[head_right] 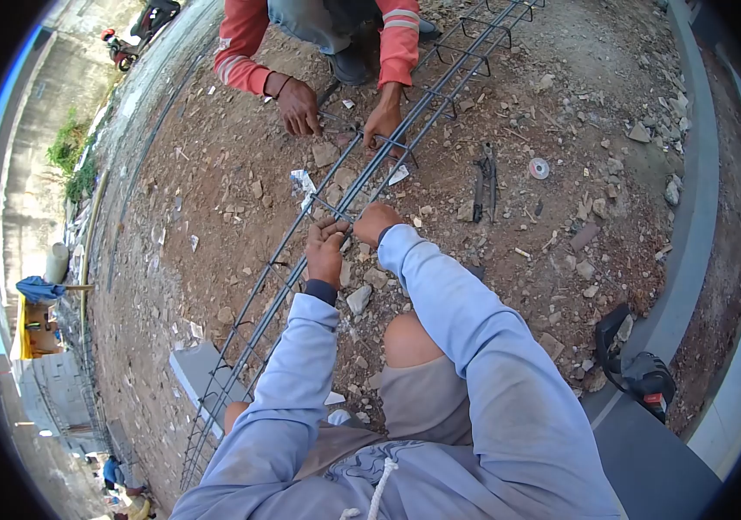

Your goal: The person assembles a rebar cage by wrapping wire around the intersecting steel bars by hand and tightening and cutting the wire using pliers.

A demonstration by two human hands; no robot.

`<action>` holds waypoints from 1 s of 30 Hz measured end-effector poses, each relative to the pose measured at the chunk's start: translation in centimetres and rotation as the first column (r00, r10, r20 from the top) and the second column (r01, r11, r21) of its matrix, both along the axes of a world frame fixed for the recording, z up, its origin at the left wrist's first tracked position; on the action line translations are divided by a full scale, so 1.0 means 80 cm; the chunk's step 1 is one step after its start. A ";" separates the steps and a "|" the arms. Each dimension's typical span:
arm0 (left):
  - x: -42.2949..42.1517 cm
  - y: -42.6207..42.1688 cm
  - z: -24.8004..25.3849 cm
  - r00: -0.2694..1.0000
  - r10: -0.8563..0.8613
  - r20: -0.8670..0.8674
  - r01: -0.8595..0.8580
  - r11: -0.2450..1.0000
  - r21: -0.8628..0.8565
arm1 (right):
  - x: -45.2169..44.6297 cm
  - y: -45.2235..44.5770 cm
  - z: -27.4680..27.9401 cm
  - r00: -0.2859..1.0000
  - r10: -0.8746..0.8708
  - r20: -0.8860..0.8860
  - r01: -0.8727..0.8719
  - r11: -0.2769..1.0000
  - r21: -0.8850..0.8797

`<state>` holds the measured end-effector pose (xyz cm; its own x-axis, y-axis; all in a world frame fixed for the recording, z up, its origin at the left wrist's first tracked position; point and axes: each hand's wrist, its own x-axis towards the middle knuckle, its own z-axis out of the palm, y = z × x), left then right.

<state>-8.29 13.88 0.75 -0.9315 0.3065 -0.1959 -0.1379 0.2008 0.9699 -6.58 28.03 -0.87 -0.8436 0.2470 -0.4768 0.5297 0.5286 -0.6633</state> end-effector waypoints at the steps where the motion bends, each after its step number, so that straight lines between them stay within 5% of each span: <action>1: 0.003 0.000 -0.003 0.999 -0.031 -0.033 0.030 0.999 -0.038 | 0.003 0.003 0.006 1.000 0.025 0.015 -0.024 0.999 -0.037; 8: 0.034 0.007 0.016 0.959 -0.138 -0.248 0.051 0.944 -0.327 | 0.020 0.019 0.017 0.998 0.023 0.054 0.006 0.870 -0.493; 10: 0.033 0.006 0.008 0.977 -0.112 -0.180 0.061 0.962 -0.265 | 0.030 0.024 0.026 0.995 -0.023 0.099 0.075 0.822 -0.565; 16: 0.008 -0.002 -0.012 0.992 -0.104 -0.069 0.103 0.994 -0.021 | 0.075 0.027 0.017 0.993 0.012 -0.113 -0.054 0.924 -0.380; 20: -0.018 -0.012 -0.040 0.981 0.065 -0.183 -0.116 0.952 -0.283 | 0.089 0.025 0.005 0.972 0.041 -0.230 -0.102 0.959 -0.263; 23: -0.022 -0.007 -0.026 0.988 -0.090 -0.125 0.032 0.913 -0.407 | 0.087 0.023 -0.008 0.955 0.093 -0.282 -0.128 0.986 -0.111; 26: -0.036 -0.007 -0.028 0.990 -0.105 0.095 0.124 0.966 -0.226 | 0.090 0.013 -0.013 0.933 0.173 -0.317 -0.156 0.985 0.076; 30: -0.038 0.000 -0.026 0.980 -0.104 0.171 0.143 0.961 -0.236 | 0.083 0.004 -0.010 0.909 0.311 -0.277 -0.260 0.943 0.205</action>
